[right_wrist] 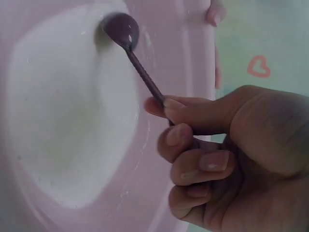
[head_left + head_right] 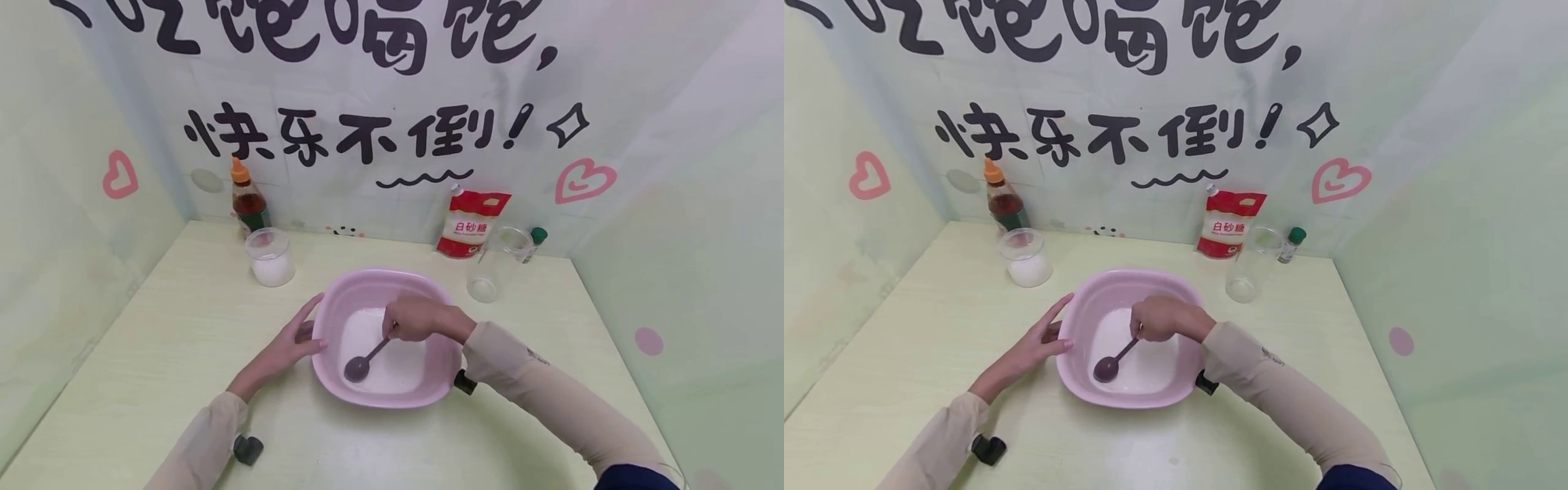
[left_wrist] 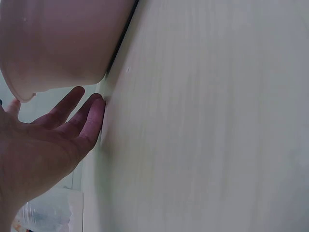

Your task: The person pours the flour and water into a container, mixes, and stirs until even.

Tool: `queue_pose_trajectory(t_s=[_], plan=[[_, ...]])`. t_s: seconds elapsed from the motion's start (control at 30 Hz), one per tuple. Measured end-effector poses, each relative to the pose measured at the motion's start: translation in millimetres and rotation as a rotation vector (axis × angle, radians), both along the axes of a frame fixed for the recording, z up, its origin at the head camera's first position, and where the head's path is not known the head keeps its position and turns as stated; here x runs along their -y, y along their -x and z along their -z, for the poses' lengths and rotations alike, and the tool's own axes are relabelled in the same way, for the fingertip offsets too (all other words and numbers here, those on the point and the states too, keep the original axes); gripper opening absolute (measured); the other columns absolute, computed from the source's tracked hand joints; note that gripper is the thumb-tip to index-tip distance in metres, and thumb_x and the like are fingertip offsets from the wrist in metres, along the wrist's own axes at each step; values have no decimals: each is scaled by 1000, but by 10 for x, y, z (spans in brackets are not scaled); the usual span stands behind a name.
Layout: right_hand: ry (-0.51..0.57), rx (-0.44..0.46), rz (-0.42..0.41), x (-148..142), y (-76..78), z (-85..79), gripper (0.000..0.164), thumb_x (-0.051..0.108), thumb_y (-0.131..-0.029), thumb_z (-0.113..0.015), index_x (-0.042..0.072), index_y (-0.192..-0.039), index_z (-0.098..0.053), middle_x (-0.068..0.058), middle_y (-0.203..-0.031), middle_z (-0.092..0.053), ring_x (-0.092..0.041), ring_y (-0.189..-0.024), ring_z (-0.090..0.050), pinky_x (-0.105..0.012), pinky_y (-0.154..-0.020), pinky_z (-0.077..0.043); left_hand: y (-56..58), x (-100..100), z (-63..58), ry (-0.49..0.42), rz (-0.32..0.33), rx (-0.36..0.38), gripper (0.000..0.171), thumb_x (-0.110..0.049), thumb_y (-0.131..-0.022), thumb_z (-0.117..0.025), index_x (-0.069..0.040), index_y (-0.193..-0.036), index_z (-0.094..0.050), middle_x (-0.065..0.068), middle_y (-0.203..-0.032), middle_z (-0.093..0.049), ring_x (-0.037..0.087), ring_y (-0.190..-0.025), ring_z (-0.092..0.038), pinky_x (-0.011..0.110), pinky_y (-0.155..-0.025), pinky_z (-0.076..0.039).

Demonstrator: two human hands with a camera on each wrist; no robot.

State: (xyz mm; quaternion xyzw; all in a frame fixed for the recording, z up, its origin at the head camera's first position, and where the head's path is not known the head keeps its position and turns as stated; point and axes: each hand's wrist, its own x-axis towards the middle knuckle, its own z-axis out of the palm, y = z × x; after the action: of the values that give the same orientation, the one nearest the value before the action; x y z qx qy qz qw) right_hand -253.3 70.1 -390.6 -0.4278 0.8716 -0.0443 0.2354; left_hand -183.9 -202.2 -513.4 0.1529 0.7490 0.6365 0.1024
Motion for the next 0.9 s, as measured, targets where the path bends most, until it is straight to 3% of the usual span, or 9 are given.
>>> queue_pose_trajectory(t_s=[0.2,0.4,0.57,0.73,0.83,0.9], plan=[[-120,25,39,-210,-24,-150,11,10,-90,-70,15,-93,-79,4,-88,-74,-13,-81,-61,-24,-74,-51,-6,0,-16,1,-2,12,89,-14,-94,-66,-20,-162,-9,40,-143,-45,54,-125,-54,44,-97,-55],[-220,-46,225,-392,131,-346,7,7,-90,-68,14,-86,-69,-1,-81,-63,-17,-78,-56,-27,-66,-48,-10,-4,-11,9,-3,12,89,-15,-94,-66,-21,-162,-9,40,-143,-45,54,-126,-54,45,-98,-54],[-147,-178,320,-432,300,-341,18,3,-89,-59,12,-74,-60,-2,-67,-52,-18,-66,-50,-27,-57,-40,-14,-3,-13,12,-3,5,88,-14,-95,-66,-21,-162,-10,40,-142,-46,54,-125,-55,44,-97,-55],[-41,-208,328,-378,384,-232,30,0,-88,-55,14,-61,-53,-1,-58,-43,-17,-59,-42,-25,-53,-33,-14,-18,-15,13,-2,7,87,-14,-95,-65,-21,-162,-10,40,-142,-45,54,-125,-55,44,-96,-56],[-19,-214,300,-282,370,-183,26,2,-89,-56,12,-66,-64,-1,-62,-51,-18,-64,-46,-26,-54,-35,-16,-19,-14,15,-6,12,87,-15,-95,-65,-22,-162,-11,40,-143,-45,54,-125,-55,44,-95,-56],[0,-190,292,-210,351,-135,21,5,-92,-59,11,-79,-74,-2,-70,-61,-19,-69,-51,-27,-57,-39,-19,-20,-9,15,-10,16,87,-15,-95,-65,-23,-162,-11,40,-143,-45,53,-125,-55,45,-95,-56]])
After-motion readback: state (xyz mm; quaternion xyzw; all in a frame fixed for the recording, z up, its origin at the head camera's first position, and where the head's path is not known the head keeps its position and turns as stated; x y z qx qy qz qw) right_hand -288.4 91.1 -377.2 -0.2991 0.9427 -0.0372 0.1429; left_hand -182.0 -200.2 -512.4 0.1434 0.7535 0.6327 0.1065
